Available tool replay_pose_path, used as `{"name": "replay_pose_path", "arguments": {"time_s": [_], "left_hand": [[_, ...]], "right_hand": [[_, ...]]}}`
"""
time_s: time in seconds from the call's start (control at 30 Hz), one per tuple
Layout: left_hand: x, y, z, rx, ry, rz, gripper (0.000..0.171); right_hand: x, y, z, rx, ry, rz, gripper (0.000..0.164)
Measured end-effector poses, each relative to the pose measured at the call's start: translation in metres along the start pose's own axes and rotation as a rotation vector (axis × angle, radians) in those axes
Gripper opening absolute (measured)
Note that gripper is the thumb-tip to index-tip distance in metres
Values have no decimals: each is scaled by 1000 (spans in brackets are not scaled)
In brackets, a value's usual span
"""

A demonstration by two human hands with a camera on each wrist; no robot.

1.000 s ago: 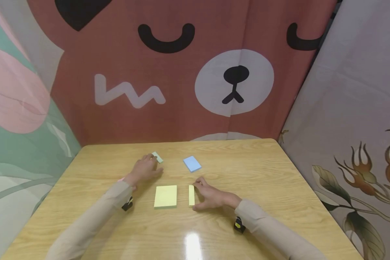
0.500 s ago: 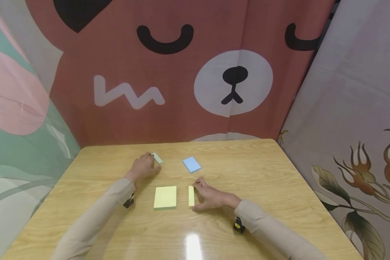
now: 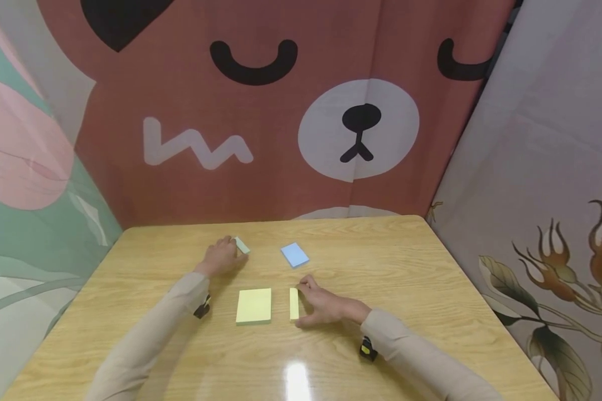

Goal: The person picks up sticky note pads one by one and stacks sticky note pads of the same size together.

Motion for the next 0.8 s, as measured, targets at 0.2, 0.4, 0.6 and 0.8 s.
{"name": "replay_pose_path", "arguments": {"time_s": [0.2,0.4,0.6,0.8], "left_hand": [[1,-2,4,-8,1,-18,59],[-1,-5,8,-10,-10,-21,61],[-2,-4,9,-10,-5,-13,60],[-2,-4,7,-11,17,-13,58]], "right_hand": [[1,1,1,1,0,-6,84],[4,1,2,4,4,7,85],[2,1,2,1,-6,4,85],[1,0,1,2,0,3,84]]}}
Point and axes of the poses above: each hand's wrist, its own y-axis away from the middle knuckle, its own z-axis out of the palm, x = y × z, the point moved 10 cm from there along -y, towards the middle knuckle, and after that the axes turned 13 degrees about -z, right-handed, at the moved point
